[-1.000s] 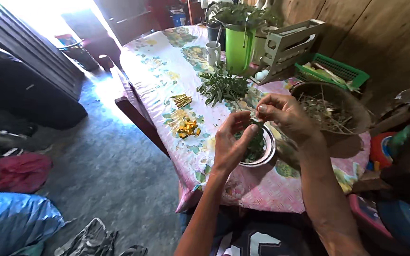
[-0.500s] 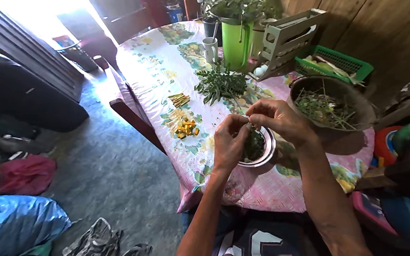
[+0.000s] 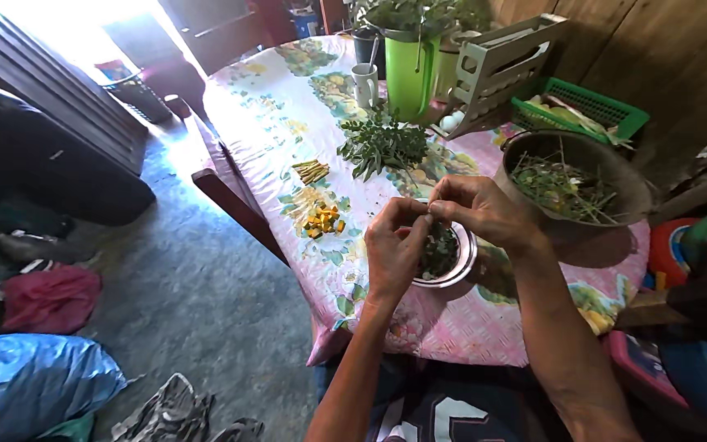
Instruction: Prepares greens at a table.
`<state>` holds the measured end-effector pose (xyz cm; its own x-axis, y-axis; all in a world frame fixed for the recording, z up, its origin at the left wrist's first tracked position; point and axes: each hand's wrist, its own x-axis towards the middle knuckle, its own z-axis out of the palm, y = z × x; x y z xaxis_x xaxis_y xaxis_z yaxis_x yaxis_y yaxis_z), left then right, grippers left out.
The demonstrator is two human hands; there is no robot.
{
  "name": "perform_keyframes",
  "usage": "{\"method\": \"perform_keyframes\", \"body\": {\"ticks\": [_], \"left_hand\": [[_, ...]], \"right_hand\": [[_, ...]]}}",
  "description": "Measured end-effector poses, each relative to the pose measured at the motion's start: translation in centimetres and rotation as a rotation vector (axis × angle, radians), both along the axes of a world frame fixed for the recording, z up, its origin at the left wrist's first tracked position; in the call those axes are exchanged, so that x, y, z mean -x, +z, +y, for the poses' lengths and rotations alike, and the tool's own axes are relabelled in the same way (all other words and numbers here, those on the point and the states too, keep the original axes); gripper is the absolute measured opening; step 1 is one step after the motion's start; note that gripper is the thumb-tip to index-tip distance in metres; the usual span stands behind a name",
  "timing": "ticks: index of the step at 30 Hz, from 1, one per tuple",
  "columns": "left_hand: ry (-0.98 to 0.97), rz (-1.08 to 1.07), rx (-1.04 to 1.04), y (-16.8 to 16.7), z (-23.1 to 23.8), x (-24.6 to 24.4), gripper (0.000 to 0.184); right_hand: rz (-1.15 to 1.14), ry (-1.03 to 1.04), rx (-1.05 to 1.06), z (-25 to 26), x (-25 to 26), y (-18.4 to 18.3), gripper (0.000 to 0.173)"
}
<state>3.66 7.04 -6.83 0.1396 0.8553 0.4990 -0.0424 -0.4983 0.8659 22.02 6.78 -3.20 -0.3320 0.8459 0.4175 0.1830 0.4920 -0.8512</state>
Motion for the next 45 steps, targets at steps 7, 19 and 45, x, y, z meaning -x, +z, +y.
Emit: {"method": "perform_keyframes", "body": {"ticks": [7,19,45], "left_hand": [[0.038,0.09,-0.029,0.3,0.1,-0.1,0.01],[-0.146,-0.023,0.027,-0.4,0.3,0.3,0.012],[-0.212,-0.093,0.199,-0.7,0.8,0.0,0.004]], "right_hand": [[-0.037,0.008,-0.015,0.9,-0.3,-0.5,0.007],[-0.069,0.056,0.026,0.7,-0.2,-0.1,0.013],[-0.199,0.143,0.024,1.7,-1.1,-1.1,0.015]]}}
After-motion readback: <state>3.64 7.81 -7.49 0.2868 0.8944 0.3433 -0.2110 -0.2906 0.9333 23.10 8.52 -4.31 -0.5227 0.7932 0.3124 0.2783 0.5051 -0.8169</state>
